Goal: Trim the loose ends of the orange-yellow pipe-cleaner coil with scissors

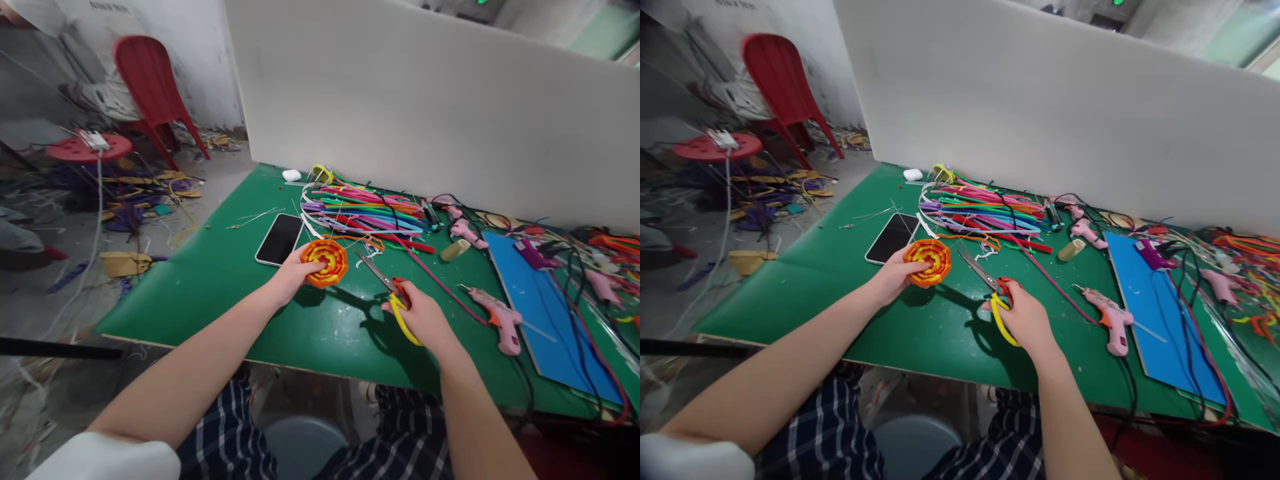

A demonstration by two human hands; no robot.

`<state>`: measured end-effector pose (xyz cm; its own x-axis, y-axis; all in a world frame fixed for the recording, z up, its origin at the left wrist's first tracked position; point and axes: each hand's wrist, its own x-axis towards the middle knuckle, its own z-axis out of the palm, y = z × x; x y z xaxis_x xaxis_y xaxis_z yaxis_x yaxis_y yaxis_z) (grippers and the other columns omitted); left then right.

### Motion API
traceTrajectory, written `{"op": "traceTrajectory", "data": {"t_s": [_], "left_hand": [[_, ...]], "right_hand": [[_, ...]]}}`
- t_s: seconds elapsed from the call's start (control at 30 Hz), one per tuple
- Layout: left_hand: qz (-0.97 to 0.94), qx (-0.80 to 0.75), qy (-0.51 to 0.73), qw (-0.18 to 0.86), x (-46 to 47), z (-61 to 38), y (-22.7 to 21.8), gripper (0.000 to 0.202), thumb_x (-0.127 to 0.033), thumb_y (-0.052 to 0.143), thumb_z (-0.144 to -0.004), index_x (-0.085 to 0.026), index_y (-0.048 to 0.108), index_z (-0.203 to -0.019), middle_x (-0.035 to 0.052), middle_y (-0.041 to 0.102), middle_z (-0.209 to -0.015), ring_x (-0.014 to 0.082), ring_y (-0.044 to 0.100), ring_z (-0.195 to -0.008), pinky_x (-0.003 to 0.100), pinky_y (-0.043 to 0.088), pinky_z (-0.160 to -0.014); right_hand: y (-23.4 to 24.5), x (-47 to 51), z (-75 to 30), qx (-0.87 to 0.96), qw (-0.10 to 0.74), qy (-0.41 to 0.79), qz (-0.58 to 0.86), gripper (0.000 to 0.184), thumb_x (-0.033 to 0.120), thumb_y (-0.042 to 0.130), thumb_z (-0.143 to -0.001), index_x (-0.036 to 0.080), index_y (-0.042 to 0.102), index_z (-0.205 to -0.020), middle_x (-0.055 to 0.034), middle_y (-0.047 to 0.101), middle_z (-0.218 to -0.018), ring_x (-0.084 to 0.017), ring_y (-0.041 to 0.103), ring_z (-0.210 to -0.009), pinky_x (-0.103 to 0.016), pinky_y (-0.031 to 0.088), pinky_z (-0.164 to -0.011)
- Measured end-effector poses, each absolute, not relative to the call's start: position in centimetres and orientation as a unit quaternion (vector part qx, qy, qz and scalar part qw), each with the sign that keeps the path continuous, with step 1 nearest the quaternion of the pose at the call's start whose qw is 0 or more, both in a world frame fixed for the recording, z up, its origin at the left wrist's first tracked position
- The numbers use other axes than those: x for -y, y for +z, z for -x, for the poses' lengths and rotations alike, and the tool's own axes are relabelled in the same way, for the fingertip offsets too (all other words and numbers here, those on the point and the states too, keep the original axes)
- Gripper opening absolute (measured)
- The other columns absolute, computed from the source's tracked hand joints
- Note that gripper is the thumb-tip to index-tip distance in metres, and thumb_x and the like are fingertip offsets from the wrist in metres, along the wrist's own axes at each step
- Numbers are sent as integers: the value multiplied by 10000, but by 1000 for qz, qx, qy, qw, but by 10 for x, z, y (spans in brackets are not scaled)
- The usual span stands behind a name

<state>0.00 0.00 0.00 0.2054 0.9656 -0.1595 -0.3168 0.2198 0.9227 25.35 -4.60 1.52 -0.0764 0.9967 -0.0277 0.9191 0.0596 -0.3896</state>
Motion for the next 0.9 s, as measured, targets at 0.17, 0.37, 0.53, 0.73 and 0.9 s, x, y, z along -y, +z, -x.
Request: {"op": "traceTrajectory", "data": {"t_s": [0.17, 0.37, 0.53, 0.73, 0.9], "left_hand": [[-387, -410, 476, 675, 1, 0, 1, 443, -161, 663, -605, -189, 537, -1028, 59, 638, -927, 203, 624, -742, 260, 513, -521], [-390, -388, 471, 689, 0, -1, -2, 433, -145, 654, -615, -163, 555, -1036, 73, 640, -961, 206, 621, -828, 324, 513, -706], [-383, -386, 467, 697, 0, -2, -2, 443, -137, 661, -607, -161, 556, -1036, 73, 643, -969, 214, 618, -853, 338, 503, -745], [-379, -391, 461, 700, 1, -2, -4, 442, -130, 660, -619, -159, 546, -1045, 79, 638, -984, 216, 613, -879, 340, 490, -778], [-384, -390, 453, 703, 0, -2, -6, 427, -126, 658, -622, -158, 552, -1035, 81, 641, -979, 216, 617, -872, 336, 490, -777]], "right_hand": [[12, 45, -246, 710, 131, 114, 683, 278, 413, 520, -690, 259, 540, -921, 2, 633, -748, -175, 586, -641, -253, 376, -526], [6, 45, -242, 712, 129, 107, 681, 274, 457, 520, -690, 253, 576, -864, -7, 649, -729, -183, 597, -632, -261, 378, -537], [4, 44, -242, 714, 124, 104, 681, 307, 472, 519, -695, 254, 588, -900, -21, 659, -750, -200, 610, -675, -267, 385, -557], [3, 44, -241, 719, 113, 100, 678, 326, 484, 499, -710, 262, 581, -935, -9, 649, -714, -201, 611, -674, -266, 384, -554], [2, 45, -241, 723, 113, 102, 674, 336, 494, 485, -720, 257, 580, -937, -12, 646, -709, -204, 605, -675, -266, 377, -558]]}}
